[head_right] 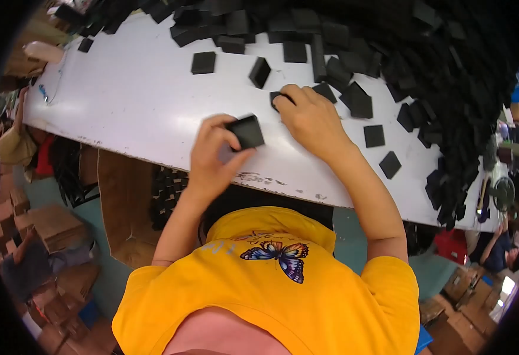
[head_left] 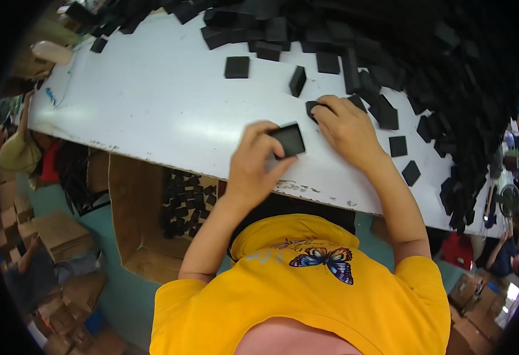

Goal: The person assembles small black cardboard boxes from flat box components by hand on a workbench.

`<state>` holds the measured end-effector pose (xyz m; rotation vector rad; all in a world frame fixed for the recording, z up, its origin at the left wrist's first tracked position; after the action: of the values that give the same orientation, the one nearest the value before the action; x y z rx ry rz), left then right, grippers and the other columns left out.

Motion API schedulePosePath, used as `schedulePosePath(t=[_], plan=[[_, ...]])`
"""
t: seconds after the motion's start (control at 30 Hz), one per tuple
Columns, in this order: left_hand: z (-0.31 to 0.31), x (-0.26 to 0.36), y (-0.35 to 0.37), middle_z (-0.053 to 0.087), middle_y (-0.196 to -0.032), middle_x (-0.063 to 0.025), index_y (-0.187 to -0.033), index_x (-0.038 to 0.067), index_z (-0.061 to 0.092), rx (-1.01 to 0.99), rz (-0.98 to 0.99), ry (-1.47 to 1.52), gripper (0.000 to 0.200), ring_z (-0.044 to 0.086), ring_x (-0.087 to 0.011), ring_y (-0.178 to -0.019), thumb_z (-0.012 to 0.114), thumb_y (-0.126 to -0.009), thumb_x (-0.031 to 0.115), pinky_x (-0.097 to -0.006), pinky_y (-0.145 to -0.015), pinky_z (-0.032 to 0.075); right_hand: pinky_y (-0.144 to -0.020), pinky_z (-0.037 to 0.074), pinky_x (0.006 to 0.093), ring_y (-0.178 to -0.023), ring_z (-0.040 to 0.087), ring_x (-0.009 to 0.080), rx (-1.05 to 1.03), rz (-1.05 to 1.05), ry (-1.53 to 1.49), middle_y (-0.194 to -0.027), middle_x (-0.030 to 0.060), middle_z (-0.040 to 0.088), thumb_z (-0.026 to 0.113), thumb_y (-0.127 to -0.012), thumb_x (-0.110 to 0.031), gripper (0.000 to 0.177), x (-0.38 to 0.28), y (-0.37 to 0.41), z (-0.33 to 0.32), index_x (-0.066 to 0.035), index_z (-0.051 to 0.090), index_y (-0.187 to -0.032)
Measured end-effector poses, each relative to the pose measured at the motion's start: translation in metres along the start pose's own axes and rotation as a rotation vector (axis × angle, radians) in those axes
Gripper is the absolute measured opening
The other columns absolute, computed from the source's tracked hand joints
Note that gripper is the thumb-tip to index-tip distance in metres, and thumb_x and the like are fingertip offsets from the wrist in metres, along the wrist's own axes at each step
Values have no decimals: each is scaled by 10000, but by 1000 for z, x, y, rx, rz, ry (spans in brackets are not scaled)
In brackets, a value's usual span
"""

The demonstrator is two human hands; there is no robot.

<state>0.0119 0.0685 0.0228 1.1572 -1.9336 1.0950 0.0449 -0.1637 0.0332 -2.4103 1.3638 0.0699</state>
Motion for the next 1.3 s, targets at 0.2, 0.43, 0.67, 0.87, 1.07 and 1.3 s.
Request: schedulePosePath(t=[0.2, 0.43, 0.67, 0.87, 1.07, 1.3], plan=[[32, 2, 1, 645, -1202, -104, -1162, 84, 591, -184, 65, -91, 561, 588, -333, -1142, 882, -682, 95, -417, -1007, 416, -804, 552, 421, -986, 641, 353, 16, 143, -149, -1113, 139, 624, 740, -863, -164, 293, 1, 29, -9, -32, 611, -1091], [50, 5, -2, 666, -1229, -116, -1522, 81, 332, -173, 23, 41, 1004, 586, -326, -1147, 899, -694, 62, -425, -1015, 399, -709, 535, 335, -803, 660, 276, 224, 253, -481, -917, 111, 676, 695, -916, -81, 126, -2, 30, -42, -17, 705, -1024], [54, 7, 0, 649, -1229, -102, -1453, 89, 422, -221, 45, -22, 890, 582, -320, -1145, 898, -701, 90, -428, -1017, 396, -708, 524, 340, -802, 648, 270, 142, 164, -591, -902, 96, 665, 716, -905, -85, 98, -3, 34, -17, -17, 722, -975], [55, 4, -2, 639, -1215, -105, -1308, 82, 523, -216, 91, -34, 701, 580, -321, -1131, 887, -710, 117, -431, -1011, 397, -702, 519, 338, -821, 646, 264, 149, 252, -646, -925, 102, 655, 708, -900, -46, 108, -19, 40, -20, -12, 724, -1001], [54, 4, -1, 647, -1184, -102, -1240, 69, 560, -217, 58, -30, 631, 590, -319, -1111, 892, -707, 123, -424, -992, 414, -682, 497, 297, -793, 633, 198, 18, 343, -763, -926, 86, 640, 704, -886, -4, 153, -17, 44, -32, -11, 728, -1037], [58, 1, 3, 640, -1232, -116, -1251, 52, 537, -179, 80, -38, 664, 606, -298, -1118, 910, -704, 102, -394, -969, 469, -679, 513, 319, -757, 636, 219, 181, 524, -745, -904, 104, 609, 714, -856, -12, 118, -36, 47, -21, -5, 695, -972]])
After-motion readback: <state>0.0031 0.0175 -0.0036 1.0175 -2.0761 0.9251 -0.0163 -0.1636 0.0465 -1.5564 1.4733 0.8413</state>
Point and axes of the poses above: each hand's wrist, its own y-axis away from the middle knuckle, its own z-axis out of the palm, x = y × z, the point moved 1 cm from there along -y, towards the middle knuckle
